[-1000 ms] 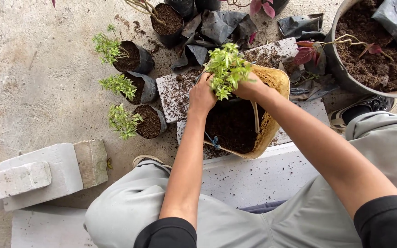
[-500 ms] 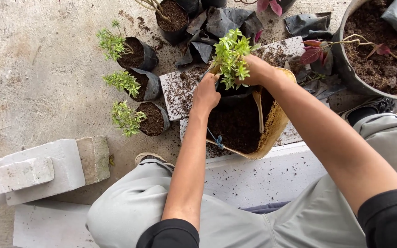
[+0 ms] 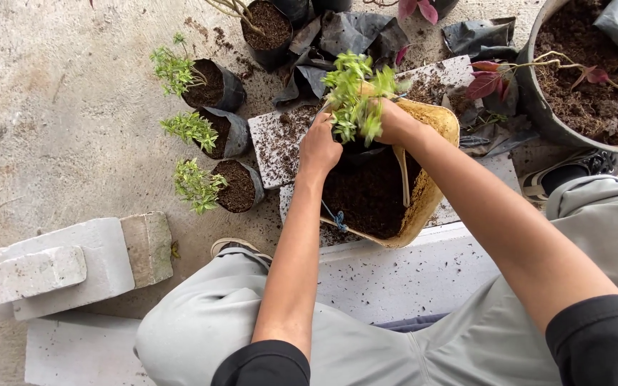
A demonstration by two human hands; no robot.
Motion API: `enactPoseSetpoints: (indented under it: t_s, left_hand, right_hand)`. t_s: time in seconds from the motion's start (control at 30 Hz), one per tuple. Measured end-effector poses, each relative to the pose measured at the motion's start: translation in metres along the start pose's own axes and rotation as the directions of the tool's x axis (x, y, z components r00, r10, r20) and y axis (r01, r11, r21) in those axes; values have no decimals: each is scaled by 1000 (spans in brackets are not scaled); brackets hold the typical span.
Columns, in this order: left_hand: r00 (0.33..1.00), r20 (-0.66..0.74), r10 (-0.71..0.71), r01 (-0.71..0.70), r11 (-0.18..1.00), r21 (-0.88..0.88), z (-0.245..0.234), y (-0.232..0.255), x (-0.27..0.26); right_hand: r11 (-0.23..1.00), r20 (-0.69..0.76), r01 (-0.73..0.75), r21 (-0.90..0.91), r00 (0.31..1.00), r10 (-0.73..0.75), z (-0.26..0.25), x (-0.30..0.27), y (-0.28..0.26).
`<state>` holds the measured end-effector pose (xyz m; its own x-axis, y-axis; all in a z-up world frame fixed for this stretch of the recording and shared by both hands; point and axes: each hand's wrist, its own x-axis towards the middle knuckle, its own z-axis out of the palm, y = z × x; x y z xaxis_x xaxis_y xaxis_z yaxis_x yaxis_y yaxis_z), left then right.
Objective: A person is transplanting small green seedlings from individual black nursery bags into a larger yellow container filled with soil, using their hands and a small tool.
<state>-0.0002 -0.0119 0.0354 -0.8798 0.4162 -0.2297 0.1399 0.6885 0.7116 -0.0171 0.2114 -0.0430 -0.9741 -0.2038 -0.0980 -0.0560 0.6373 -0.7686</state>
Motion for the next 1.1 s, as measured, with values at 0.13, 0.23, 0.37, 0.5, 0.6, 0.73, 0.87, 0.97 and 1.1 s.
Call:
enactPoseSetpoints:
  t_s: [0.13,0.23,0.37,0.5,0.6,0.73,0.87,0.97,1.1]
  left_hand:
    - [1000,-5,10,-10,1000,22,11,-15,8]
    - [1000,-5,15,-15,1000,10,9,-12,5]
    - [1000,-16,23,-23,1000,11,6,-12,2]
    - [997,-40,63,-62,998,32,-36,40,-33]
    - [995,-61,81,-88,988,-124,75,-109,32]
    - [996,-33,79,-82,991,-106,-11,4,-18]
    - [1000,-22,-6,6,1000,22,2,-4,-3]
    - [999,-27,-36,36,999,14,2,1,-2]
    - [997,-70,-35,37,999,31,7,-2,-4]
  right_hand:
    - [995,-38,5,97,999,-1,19,-17,24]
    - [981,-65,5,196,998,8,33,-13,51]
    - [911,-59,39,-411,996,-70,50,1,80]
    - [807,23,-12,-591,999,31,46,-3,31]
    - [773,1,-39,-633,999,51,64,-3,22]
    - [832,-56,-62,-552,998,37,52,-5,20]
    - [878,57,-114,-465,986,158,-5,-22,-23]
    - [904,167,-172,-392,953,254,-46,-31,-58]
    - [917,350,-271,-291,862,366,-72,-53,-131]
